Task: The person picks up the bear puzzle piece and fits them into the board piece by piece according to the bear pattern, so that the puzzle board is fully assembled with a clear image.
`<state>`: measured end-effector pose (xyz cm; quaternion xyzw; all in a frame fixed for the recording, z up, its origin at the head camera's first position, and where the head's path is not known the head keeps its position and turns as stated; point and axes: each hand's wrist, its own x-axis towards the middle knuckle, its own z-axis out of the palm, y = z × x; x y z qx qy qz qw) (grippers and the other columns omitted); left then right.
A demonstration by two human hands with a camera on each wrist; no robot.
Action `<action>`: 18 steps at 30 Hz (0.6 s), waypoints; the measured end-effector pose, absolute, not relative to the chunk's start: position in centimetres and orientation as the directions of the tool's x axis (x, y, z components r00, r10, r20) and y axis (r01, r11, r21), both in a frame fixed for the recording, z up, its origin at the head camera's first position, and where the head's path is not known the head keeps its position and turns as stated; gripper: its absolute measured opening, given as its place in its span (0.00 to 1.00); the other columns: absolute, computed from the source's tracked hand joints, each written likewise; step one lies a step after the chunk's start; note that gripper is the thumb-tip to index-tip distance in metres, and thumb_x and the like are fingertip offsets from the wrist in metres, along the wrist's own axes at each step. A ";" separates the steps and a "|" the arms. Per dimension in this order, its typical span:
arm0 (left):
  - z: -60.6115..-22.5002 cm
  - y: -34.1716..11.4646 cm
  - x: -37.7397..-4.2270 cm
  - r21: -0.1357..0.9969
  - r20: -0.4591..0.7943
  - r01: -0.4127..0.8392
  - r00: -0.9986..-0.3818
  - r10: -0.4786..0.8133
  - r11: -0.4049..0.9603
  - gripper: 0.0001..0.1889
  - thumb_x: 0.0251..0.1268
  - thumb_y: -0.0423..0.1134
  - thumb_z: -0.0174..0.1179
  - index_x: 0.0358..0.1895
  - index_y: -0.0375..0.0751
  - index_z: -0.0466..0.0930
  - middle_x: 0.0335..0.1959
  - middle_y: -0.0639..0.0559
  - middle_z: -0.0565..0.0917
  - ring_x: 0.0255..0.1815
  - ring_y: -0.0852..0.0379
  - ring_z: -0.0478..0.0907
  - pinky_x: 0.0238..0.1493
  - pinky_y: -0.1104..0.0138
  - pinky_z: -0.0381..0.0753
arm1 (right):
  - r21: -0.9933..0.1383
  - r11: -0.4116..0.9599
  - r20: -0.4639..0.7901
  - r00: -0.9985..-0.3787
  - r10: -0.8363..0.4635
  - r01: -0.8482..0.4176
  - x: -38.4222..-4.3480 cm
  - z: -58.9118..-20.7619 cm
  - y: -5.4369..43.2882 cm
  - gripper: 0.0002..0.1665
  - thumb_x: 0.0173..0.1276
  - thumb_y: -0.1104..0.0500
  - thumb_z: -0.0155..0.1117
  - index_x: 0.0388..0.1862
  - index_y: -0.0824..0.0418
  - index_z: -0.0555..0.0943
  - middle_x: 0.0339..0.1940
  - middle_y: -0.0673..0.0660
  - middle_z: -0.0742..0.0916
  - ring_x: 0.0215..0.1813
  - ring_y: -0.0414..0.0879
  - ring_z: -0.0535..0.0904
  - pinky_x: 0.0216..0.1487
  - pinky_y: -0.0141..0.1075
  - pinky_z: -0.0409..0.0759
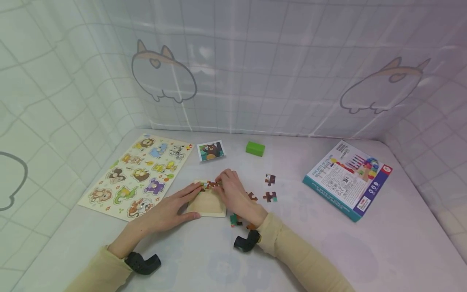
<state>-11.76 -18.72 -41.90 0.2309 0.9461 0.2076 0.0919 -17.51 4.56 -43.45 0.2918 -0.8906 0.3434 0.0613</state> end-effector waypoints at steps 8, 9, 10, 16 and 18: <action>-41.9 -18.7 -11.8 0.427 -0.081 0.399 -0.877 0.474 0.811 0.43 0.68 0.61 0.59 0.79 0.45 0.55 0.82 0.54 0.52 0.82 0.50 0.51 0.78 0.53 0.61 | -0.573 0.600 0.296 -0.823 -0.484 -0.559 -17.4 -43.6 4.5 0.13 0.70 0.59 0.66 0.48 0.68 0.81 0.48 0.58 0.81 0.50 0.50 0.74 0.50 0.41 0.78; -41.9 -18.7 -11.8 0.425 -0.081 0.400 -0.877 0.474 0.812 0.43 0.68 0.61 0.59 0.79 0.45 0.55 0.82 0.54 0.52 0.82 0.50 0.51 0.78 0.53 0.61 | -0.571 0.601 0.296 -0.823 -0.484 -0.559 -17.4 -43.6 4.5 0.13 0.70 0.59 0.66 0.48 0.68 0.81 0.48 0.58 0.81 0.50 0.50 0.74 0.50 0.41 0.78; -41.9 -18.6 -11.8 0.423 -0.081 0.401 -0.876 0.475 0.813 0.43 0.68 0.61 0.59 0.79 0.45 0.55 0.82 0.54 0.52 0.82 0.50 0.51 0.78 0.53 0.61 | -0.568 0.603 0.296 -0.823 -0.485 -0.560 -17.4 -43.6 4.5 0.13 0.71 0.60 0.66 0.48 0.68 0.81 0.48 0.58 0.81 0.50 0.51 0.74 0.50 0.41 0.78; -41.9 -18.7 -11.9 0.416 -0.082 0.403 -0.876 0.475 0.815 0.43 0.68 0.61 0.59 0.79 0.45 0.55 0.82 0.54 0.52 0.81 0.50 0.51 0.78 0.54 0.61 | -0.553 0.613 0.298 -0.821 -0.487 -0.564 -17.4 -43.8 4.4 0.12 0.70 0.60 0.67 0.47 0.67 0.81 0.48 0.57 0.80 0.50 0.50 0.74 0.50 0.41 0.79; -42.0 -18.6 -11.9 0.412 -0.081 0.404 -0.876 0.475 0.817 0.43 0.68 0.62 0.59 0.79 0.46 0.55 0.82 0.55 0.53 0.81 0.50 0.51 0.78 0.54 0.61 | -0.550 0.612 0.301 -0.819 -0.489 -0.568 -17.4 -43.9 4.4 0.12 0.70 0.60 0.67 0.47 0.67 0.81 0.48 0.57 0.80 0.51 0.50 0.74 0.51 0.41 0.79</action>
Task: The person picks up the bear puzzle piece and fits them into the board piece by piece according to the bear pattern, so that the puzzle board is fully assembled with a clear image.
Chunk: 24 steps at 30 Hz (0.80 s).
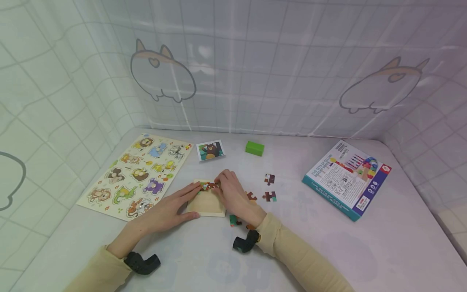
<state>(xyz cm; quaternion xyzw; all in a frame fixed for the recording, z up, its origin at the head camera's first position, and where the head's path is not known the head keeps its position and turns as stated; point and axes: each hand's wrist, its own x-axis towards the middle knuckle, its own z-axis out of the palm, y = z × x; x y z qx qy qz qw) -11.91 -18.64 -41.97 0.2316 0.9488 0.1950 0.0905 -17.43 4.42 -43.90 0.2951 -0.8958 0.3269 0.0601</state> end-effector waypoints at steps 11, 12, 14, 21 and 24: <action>-41.9 -18.3 -11.8 0.407 -0.094 0.384 -0.885 0.456 0.829 0.43 0.68 0.60 0.59 0.80 0.48 0.53 0.82 0.52 0.54 0.81 0.48 0.52 0.77 0.52 0.63 | -0.533 0.610 0.310 -0.806 -0.505 -0.587 -17.5 -44.2 4.4 0.11 0.70 0.59 0.67 0.47 0.65 0.81 0.50 0.57 0.79 0.52 0.51 0.74 0.51 0.41 0.79; -41.9 -18.3 -11.8 0.407 -0.096 0.380 -0.887 0.452 0.831 0.43 0.68 0.60 0.59 0.80 0.49 0.52 0.82 0.51 0.54 0.81 0.48 0.53 0.77 0.51 0.63 | -0.531 0.609 0.309 -0.804 -0.507 -0.588 -17.5 -44.2 4.4 0.11 0.71 0.59 0.67 0.47 0.65 0.81 0.50 0.57 0.79 0.52 0.51 0.74 0.52 0.41 0.79; -41.9 -18.2 -11.7 0.400 -0.098 0.376 -0.889 0.447 0.836 0.43 0.69 0.59 0.59 0.81 0.48 0.52 0.82 0.50 0.54 0.81 0.47 0.53 0.76 0.51 0.63 | -0.534 0.607 0.303 -0.804 -0.512 -0.588 -17.5 -44.2 4.4 0.11 0.71 0.59 0.66 0.47 0.65 0.81 0.50 0.57 0.79 0.52 0.51 0.73 0.53 0.42 0.78; -42.0 -17.6 -11.5 0.349 -0.088 0.396 -0.889 0.450 0.850 0.40 0.71 0.56 0.58 0.80 0.44 0.54 0.81 0.48 0.55 0.81 0.44 0.53 0.76 0.50 0.65 | -0.519 0.609 0.323 -0.797 -0.510 -0.600 -17.4 -44.3 4.4 0.11 0.71 0.59 0.66 0.48 0.64 0.80 0.50 0.56 0.79 0.51 0.50 0.73 0.51 0.41 0.78; -41.9 -17.4 -11.5 0.334 -0.087 0.396 -0.890 0.447 0.855 0.39 0.72 0.55 0.57 0.79 0.43 0.55 0.81 0.47 0.55 0.80 0.43 0.54 0.76 0.49 0.64 | -0.519 0.608 0.325 -0.797 -0.510 -0.601 -17.3 -44.3 4.5 0.11 0.71 0.59 0.66 0.48 0.64 0.80 0.49 0.57 0.79 0.50 0.50 0.73 0.51 0.41 0.78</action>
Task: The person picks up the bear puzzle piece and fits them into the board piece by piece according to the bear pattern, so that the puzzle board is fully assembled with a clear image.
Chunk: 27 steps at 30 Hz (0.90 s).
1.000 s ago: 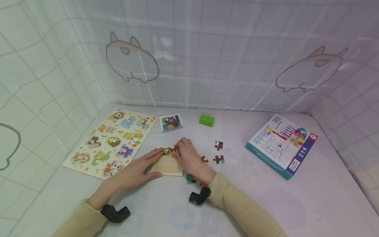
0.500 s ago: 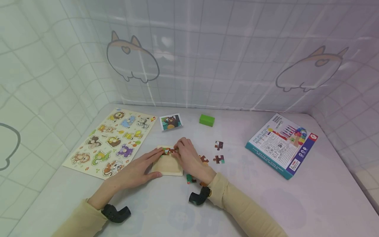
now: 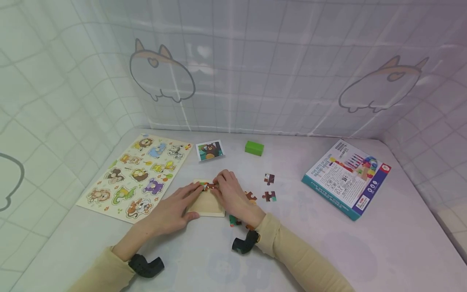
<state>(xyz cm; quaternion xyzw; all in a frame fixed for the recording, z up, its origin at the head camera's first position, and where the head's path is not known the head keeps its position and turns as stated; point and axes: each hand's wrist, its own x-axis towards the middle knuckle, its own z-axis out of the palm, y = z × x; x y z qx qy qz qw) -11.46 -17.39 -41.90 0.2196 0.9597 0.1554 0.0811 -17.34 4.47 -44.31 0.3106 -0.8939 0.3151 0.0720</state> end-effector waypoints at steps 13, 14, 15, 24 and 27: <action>-42.0 -17.1 -11.5 0.299 -0.065 0.405 -0.894 0.442 0.864 0.39 0.70 0.54 0.59 0.79 0.45 0.56 0.80 0.47 0.58 0.79 0.43 0.56 0.75 0.50 0.66 | -0.516 0.582 0.370 -0.776 -0.510 -0.628 -17.4 -44.6 4.5 0.11 0.71 0.62 0.66 0.48 0.65 0.80 0.48 0.57 0.79 0.49 0.50 0.73 0.48 0.41 0.77; -42.1 -17.1 -11.5 0.298 -0.064 0.407 -0.894 0.443 0.864 0.39 0.70 0.54 0.59 0.79 0.45 0.56 0.80 0.47 0.58 0.79 0.43 0.56 0.75 0.50 0.66 | -0.517 0.580 0.373 -0.775 -0.510 -0.630 -17.4 -44.6 4.5 0.11 0.70 0.62 0.67 0.48 0.64 0.80 0.48 0.57 0.79 0.48 0.50 0.73 0.48 0.41 0.77; -42.1 -17.1 -11.5 0.296 -0.062 0.410 -0.893 0.446 0.863 0.39 0.70 0.54 0.59 0.79 0.44 0.56 0.80 0.47 0.58 0.79 0.43 0.56 0.75 0.50 0.66 | -0.520 0.578 0.372 -0.776 -0.509 -0.629 -17.4 -44.5 4.5 0.11 0.70 0.62 0.67 0.48 0.64 0.80 0.47 0.57 0.79 0.48 0.51 0.73 0.47 0.41 0.77; -42.1 -17.2 -11.5 0.297 -0.060 0.417 -0.890 0.453 0.859 0.39 0.71 0.53 0.59 0.79 0.43 0.56 0.80 0.47 0.57 0.79 0.44 0.57 0.76 0.50 0.64 | -0.572 0.576 0.316 -0.805 -0.502 -0.584 -17.5 -44.4 4.5 0.09 0.71 0.60 0.66 0.48 0.58 0.84 0.49 0.56 0.78 0.50 0.51 0.72 0.48 0.41 0.77; -42.1 -17.2 -11.5 0.299 -0.059 0.417 -0.890 0.453 0.858 0.39 0.71 0.53 0.59 0.79 0.43 0.56 0.80 0.46 0.57 0.79 0.44 0.57 0.76 0.51 0.64 | -0.571 0.580 0.313 -0.808 -0.500 -0.581 -17.5 -44.5 4.5 0.08 0.71 0.59 0.66 0.48 0.58 0.84 0.49 0.56 0.78 0.49 0.50 0.72 0.48 0.41 0.76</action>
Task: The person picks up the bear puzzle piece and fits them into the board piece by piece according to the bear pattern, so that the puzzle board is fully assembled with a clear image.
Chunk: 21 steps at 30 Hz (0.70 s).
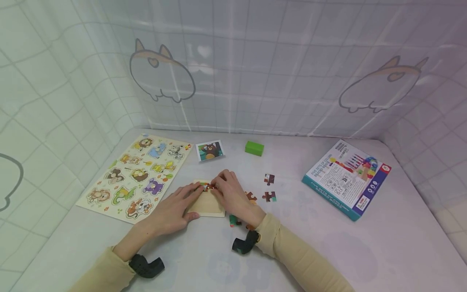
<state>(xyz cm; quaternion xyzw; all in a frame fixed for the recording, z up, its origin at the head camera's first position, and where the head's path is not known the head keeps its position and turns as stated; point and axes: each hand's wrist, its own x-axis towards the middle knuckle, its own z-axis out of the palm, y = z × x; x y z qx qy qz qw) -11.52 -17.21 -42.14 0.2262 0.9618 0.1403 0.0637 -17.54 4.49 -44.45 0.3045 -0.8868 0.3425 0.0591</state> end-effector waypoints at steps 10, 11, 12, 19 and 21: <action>-42.2 -17.0 -11.6 0.297 -0.037 0.436 -0.884 0.466 0.850 0.38 0.70 0.51 0.60 0.78 0.41 0.58 0.80 0.47 0.57 0.79 0.45 0.56 0.77 0.52 0.63 | -0.558 0.600 0.316 -0.816 -0.484 -0.572 -17.6 -44.4 4.6 0.17 0.71 0.58 0.67 0.55 0.64 0.82 0.50 0.58 0.78 0.50 0.51 0.72 0.48 0.41 0.77; -42.2 -17.0 -11.6 0.297 -0.034 0.441 -0.881 0.471 0.847 0.38 0.70 0.51 0.60 0.78 0.41 0.58 0.80 0.47 0.57 0.80 0.45 0.55 0.78 0.53 0.61 | -0.553 0.604 0.317 -0.816 -0.483 -0.573 -17.6 -44.4 4.7 0.17 0.70 0.58 0.67 0.55 0.64 0.83 0.50 0.58 0.78 0.50 0.51 0.72 0.48 0.41 0.76; -42.2 -16.9 -11.6 0.300 -0.030 0.448 -0.878 0.478 0.842 0.38 0.70 0.50 0.60 0.78 0.39 0.58 0.80 0.47 0.57 0.80 0.46 0.54 0.79 0.53 0.60 | -0.548 0.607 0.322 -0.814 -0.483 -0.576 -17.7 -44.5 4.7 0.17 0.70 0.58 0.67 0.55 0.64 0.83 0.50 0.58 0.78 0.50 0.51 0.72 0.48 0.41 0.76; -41.9 -16.5 -11.8 0.346 -0.078 0.412 -0.883 0.463 0.843 0.40 0.68 0.45 0.62 0.79 0.40 0.54 0.81 0.49 0.56 0.79 0.48 0.57 0.76 0.54 0.66 | -0.558 0.600 0.302 -0.814 -0.496 -0.573 -18.0 -44.6 4.6 0.16 0.70 0.57 0.68 0.54 0.63 0.85 0.49 0.57 0.78 0.50 0.50 0.71 0.49 0.39 0.76; -41.8 -16.5 -11.9 0.348 -0.090 0.402 -0.885 0.457 0.847 0.40 0.68 0.44 0.62 0.79 0.43 0.55 0.80 0.50 0.57 0.79 0.47 0.58 0.74 0.53 0.69 | -0.562 0.599 0.299 -0.816 -0.496 -0.570 -18.0 -44.6 4.6 0.17 0.70 0.57 0.68 0.54 0.63 0.85 0.49 0.57 0.78 0.50 0.50 0.71 0.49 0.39 0.76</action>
